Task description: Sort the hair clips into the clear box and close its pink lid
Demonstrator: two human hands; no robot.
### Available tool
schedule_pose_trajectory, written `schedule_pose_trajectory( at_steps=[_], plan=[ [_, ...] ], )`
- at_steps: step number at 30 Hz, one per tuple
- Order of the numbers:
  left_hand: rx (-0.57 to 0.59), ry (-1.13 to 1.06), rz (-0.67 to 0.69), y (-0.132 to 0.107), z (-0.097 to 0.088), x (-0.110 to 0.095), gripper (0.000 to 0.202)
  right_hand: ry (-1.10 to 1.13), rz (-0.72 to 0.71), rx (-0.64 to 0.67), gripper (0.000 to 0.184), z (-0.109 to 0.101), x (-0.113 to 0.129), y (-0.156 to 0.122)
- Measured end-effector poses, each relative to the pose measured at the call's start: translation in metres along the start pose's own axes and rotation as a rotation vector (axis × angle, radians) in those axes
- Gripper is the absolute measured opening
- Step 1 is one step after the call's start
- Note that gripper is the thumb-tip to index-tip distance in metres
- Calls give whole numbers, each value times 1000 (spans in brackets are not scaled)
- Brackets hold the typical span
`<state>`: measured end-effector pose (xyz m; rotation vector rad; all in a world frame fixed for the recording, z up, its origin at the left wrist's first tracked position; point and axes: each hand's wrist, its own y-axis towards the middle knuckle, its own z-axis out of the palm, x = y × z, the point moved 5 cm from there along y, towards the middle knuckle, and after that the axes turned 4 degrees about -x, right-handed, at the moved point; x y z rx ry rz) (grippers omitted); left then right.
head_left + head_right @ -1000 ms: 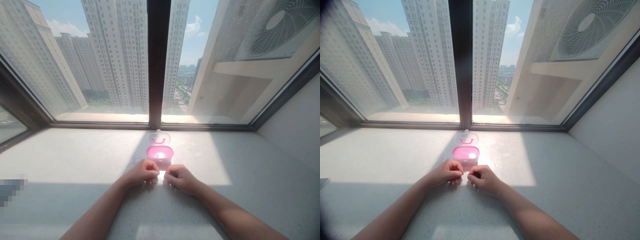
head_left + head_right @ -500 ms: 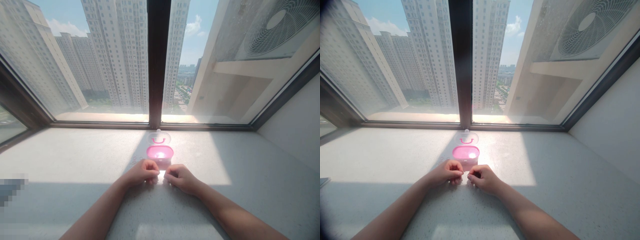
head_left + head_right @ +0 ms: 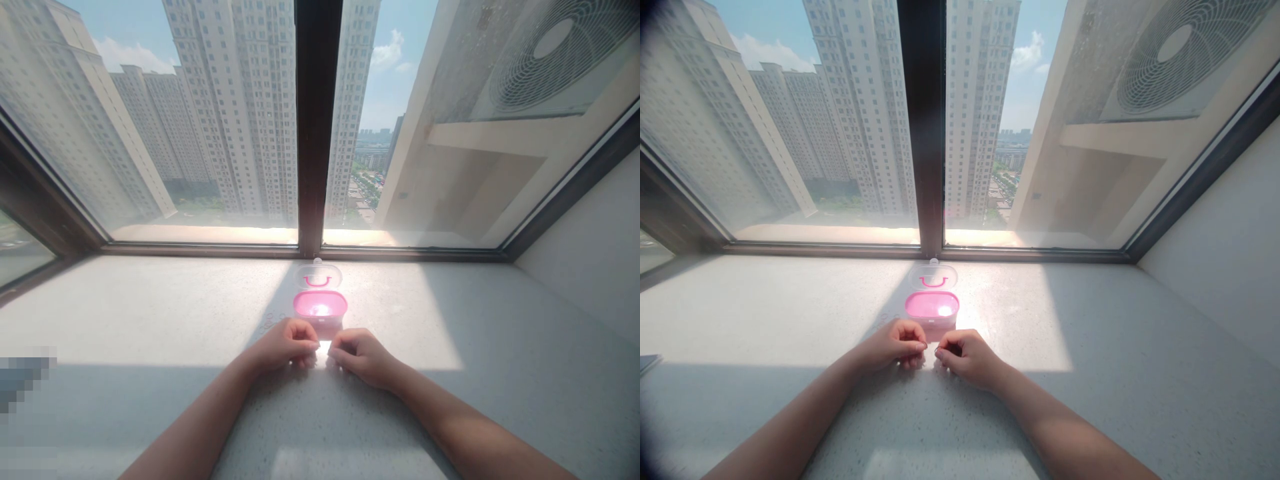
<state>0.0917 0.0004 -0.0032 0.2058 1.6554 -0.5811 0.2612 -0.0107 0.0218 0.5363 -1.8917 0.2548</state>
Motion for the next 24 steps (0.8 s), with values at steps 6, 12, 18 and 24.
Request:
schedule_pose_trajectory(
  at_steps=[6, 12, 18, 24],
  plan=[
    [-2, 3, -2, 0, 0, -1, 27, 3, -3, -2, 24, 0, 0, 0],
    [-1, 4, 3, 0, 0, 0, 26, 7, 0, 1, 22, 0, 1, 0],
    [7, 7, 8, 0, 0, 0, 23, -1, 2, 0, 20, 0, 0, 0],
    [12, 1, 16, 0, 0, 0, 22, -5, 0, -3, 21, 0, 1, 0]
  ],
)
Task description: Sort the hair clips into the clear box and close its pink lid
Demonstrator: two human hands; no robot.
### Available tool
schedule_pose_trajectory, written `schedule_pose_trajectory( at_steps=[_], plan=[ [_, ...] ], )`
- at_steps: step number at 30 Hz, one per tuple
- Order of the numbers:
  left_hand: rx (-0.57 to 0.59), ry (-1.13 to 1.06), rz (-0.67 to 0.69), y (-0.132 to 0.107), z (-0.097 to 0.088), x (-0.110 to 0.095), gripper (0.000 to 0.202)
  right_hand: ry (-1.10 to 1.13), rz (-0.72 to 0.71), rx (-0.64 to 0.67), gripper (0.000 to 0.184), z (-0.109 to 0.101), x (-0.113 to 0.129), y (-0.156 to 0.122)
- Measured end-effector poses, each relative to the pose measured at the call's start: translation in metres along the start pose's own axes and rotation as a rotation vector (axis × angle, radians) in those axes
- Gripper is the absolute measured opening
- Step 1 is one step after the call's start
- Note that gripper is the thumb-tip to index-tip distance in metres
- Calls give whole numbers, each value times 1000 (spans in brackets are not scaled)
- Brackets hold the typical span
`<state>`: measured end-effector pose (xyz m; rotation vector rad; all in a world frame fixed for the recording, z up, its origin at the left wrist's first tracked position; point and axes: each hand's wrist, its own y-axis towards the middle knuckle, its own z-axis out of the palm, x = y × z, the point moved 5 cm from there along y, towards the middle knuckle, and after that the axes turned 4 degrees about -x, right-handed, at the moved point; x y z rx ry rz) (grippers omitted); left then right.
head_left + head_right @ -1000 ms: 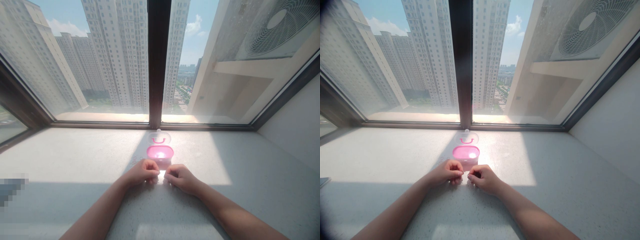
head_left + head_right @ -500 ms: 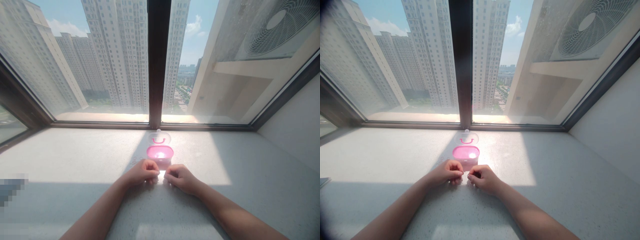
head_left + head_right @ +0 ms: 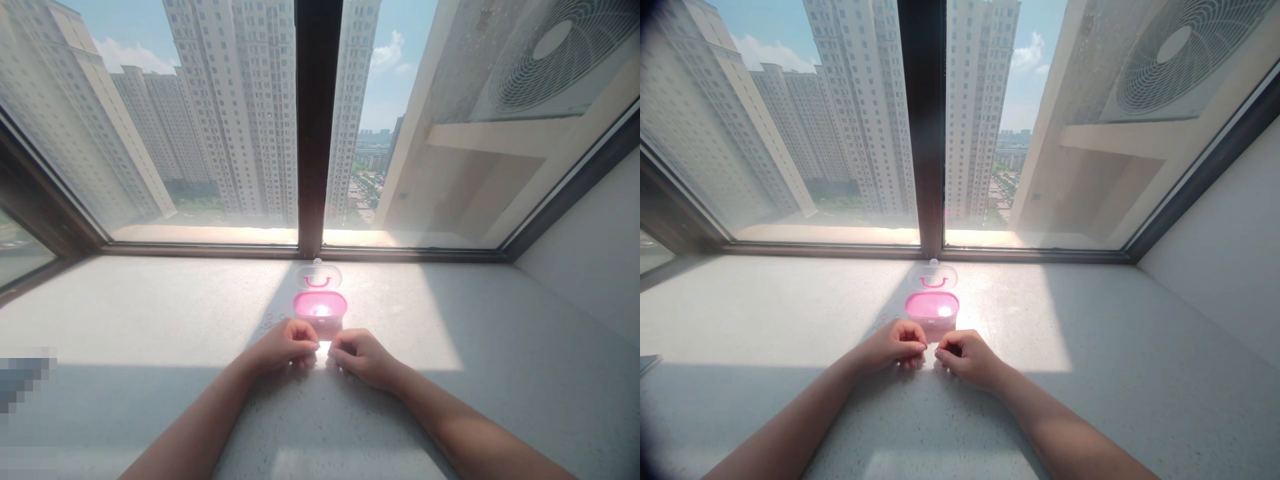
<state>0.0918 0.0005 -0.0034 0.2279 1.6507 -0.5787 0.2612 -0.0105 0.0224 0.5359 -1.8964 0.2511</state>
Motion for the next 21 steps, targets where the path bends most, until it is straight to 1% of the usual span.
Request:
schedule_pose_trajectory(
  at_steps=[21],
  plan=[
    [7, -5, 5, 1, -1, 1, 21, 13, -8, 1, 22, 0, 0, 0]
  ],
)
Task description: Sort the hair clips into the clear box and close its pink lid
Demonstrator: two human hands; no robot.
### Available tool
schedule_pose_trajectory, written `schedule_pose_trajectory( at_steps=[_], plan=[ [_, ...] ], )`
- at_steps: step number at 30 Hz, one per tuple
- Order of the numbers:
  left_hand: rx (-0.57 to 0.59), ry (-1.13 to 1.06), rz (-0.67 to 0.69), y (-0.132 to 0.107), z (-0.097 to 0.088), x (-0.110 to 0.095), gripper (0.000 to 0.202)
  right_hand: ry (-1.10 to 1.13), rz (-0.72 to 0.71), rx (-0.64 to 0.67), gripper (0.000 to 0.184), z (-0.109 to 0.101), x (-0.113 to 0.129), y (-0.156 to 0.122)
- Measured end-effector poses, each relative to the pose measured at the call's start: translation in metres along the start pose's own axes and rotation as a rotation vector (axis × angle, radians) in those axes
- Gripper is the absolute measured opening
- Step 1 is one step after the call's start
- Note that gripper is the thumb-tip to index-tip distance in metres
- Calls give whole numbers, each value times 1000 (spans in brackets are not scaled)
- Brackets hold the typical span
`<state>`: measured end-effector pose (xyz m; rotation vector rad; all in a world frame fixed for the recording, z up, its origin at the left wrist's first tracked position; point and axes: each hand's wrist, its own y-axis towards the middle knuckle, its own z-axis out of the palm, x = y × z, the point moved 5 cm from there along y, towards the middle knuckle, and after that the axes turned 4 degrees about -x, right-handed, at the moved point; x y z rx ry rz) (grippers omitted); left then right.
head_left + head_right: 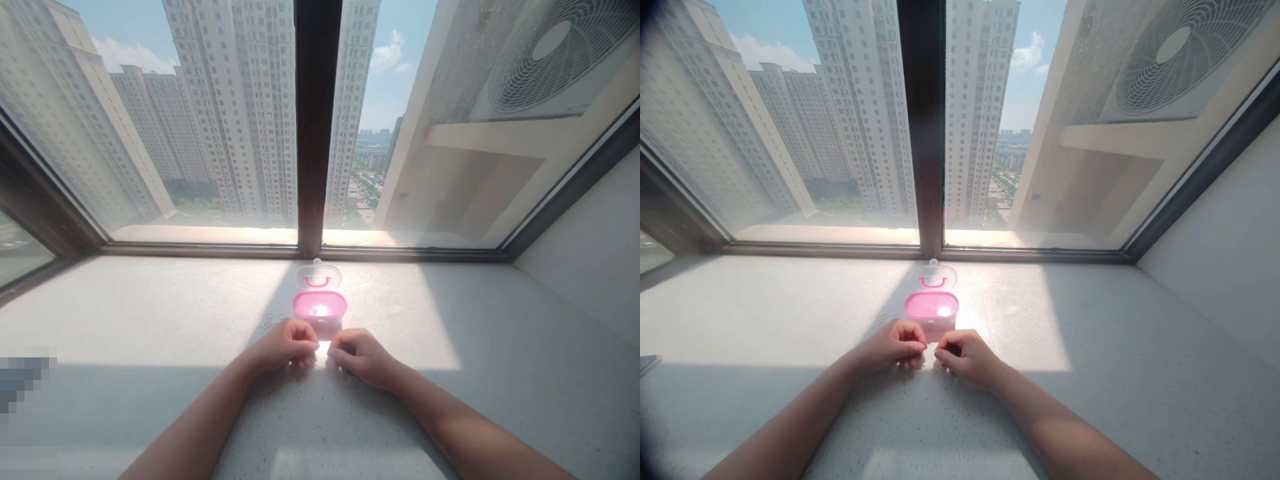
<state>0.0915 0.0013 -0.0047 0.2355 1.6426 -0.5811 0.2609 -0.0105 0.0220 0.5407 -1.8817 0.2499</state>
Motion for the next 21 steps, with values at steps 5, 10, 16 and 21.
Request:
schedule_pose_trajectory(
  at_steps=[5, 10, 16, 21],
  plan=[
    [-4, 4, 3, 0, 0, 0, 21, -11, -6, -5, 22, 0, -1, 0],
    [-5, 7, -2, 0, 0, 0, 22, 3, 2, 3, 22, 0, -2, 0],
    [-4, 7, -6, 0, 0, 1, 21, 2, -1, 0, 22, 0, -1, 0],
    [-9, 10, -6, -1, 0, 1, 20, -2, 4, -3, 22, 0, -1, 0]
  ],
)
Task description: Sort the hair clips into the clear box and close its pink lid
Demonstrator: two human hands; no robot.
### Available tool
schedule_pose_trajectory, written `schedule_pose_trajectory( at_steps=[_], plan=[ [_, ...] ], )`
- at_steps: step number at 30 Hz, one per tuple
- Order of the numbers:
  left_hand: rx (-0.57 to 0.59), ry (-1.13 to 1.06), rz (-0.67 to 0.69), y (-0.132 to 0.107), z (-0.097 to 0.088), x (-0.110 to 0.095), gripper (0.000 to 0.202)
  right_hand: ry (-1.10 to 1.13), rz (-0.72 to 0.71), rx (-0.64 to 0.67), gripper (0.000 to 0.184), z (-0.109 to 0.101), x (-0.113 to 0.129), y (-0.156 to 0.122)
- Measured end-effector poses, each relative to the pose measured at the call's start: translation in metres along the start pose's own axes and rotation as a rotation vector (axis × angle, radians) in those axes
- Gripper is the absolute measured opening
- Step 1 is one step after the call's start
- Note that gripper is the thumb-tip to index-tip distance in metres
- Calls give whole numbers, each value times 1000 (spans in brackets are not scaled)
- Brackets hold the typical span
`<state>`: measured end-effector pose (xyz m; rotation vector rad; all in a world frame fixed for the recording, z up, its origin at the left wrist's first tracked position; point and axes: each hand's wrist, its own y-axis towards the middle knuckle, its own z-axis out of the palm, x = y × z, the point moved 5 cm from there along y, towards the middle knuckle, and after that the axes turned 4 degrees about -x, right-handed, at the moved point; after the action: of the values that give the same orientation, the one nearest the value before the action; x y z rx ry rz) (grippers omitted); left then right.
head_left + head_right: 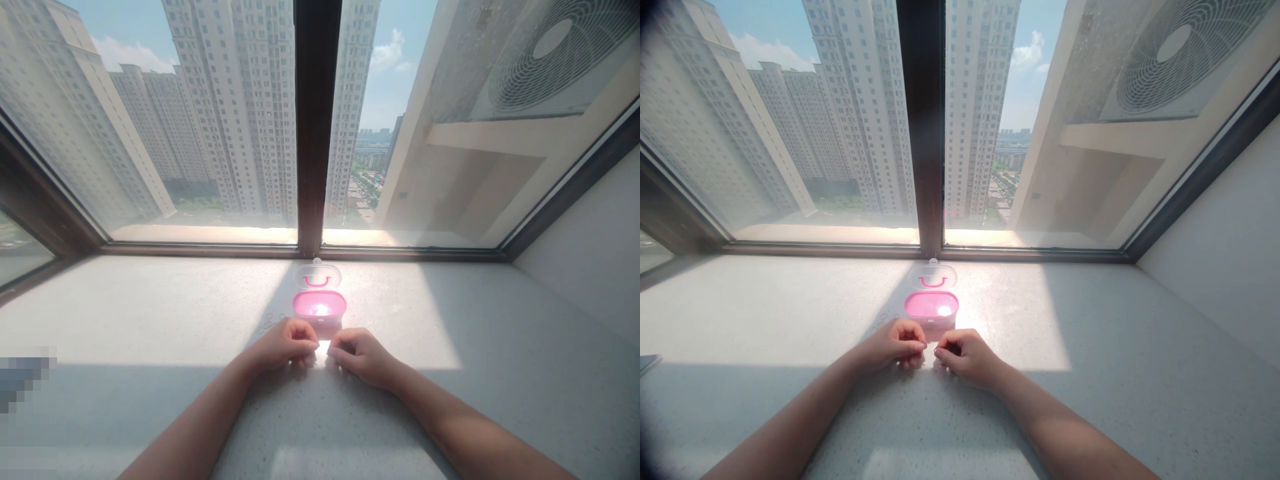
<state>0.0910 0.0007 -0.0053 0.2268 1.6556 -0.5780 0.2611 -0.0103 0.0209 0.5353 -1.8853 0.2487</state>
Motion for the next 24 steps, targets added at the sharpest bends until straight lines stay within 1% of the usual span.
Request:
schedule_pose_trajectory(
  at_steps=[15, 24],
  plan=[
    [-2, -1, -7, -1, 1, -1, 24, 1, 1, 5, 23, 0, 0, 0],
    [7, -9, -1, 0, 1, 0, 22, 1, 8, 7, 23, 0, 1, 0]
  ],
)
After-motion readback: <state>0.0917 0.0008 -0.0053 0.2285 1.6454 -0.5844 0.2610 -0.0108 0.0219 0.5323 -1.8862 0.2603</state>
